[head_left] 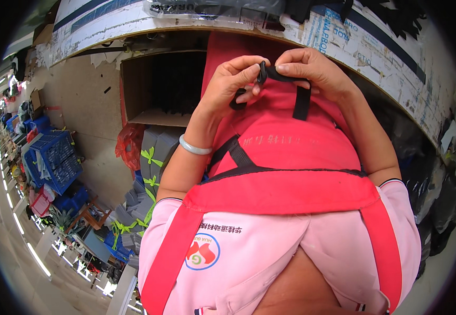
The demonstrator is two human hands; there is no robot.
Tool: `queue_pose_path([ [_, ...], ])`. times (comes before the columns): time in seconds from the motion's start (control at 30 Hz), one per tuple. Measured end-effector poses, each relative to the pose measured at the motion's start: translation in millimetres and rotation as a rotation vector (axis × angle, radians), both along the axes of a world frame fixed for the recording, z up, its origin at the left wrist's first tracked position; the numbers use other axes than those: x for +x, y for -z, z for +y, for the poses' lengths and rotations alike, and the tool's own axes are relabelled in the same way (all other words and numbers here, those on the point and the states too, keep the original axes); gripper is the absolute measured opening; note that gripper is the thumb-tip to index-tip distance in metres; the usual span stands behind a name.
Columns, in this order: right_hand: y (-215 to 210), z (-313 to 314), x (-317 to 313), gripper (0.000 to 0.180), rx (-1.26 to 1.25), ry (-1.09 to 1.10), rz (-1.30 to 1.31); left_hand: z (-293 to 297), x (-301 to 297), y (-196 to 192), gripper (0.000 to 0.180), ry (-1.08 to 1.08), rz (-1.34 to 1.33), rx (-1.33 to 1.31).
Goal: Assembling plastic buckles onto black adjustable straps.
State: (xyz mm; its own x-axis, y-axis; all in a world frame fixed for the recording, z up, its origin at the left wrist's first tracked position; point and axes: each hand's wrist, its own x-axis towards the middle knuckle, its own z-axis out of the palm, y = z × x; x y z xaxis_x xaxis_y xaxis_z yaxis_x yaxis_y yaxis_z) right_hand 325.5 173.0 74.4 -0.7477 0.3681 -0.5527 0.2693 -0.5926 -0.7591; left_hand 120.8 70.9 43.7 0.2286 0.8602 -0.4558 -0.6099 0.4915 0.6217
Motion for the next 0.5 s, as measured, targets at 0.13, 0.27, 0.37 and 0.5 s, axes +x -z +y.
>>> queue_pose_path([
  [0.13,3.1,1.5,-2.4,0.023,0.041,0.026,-0.012,1.2,-1.0,4.1,0.019,-0.022,-0.052,0.022],
  [0.27,2.8,-1.1,-5.1,0.022,0.083,0.048,-0.024,1.0,-0.5,4.9,0.019,-0.023,-0.057,0.035],
  [0.37,-4.8,-2.9,-6.3,0.024,0.043,0.022,0.001,1.3,-0.5,4.3,0.018,-0.006,0.005,0.039],
  [0.5,-4.1,-6.7,-10.3,0.024,0.025,0.029,0.028,2.0,-0.5,6.2,0.018,-0.012,-0.032,0.067],
])
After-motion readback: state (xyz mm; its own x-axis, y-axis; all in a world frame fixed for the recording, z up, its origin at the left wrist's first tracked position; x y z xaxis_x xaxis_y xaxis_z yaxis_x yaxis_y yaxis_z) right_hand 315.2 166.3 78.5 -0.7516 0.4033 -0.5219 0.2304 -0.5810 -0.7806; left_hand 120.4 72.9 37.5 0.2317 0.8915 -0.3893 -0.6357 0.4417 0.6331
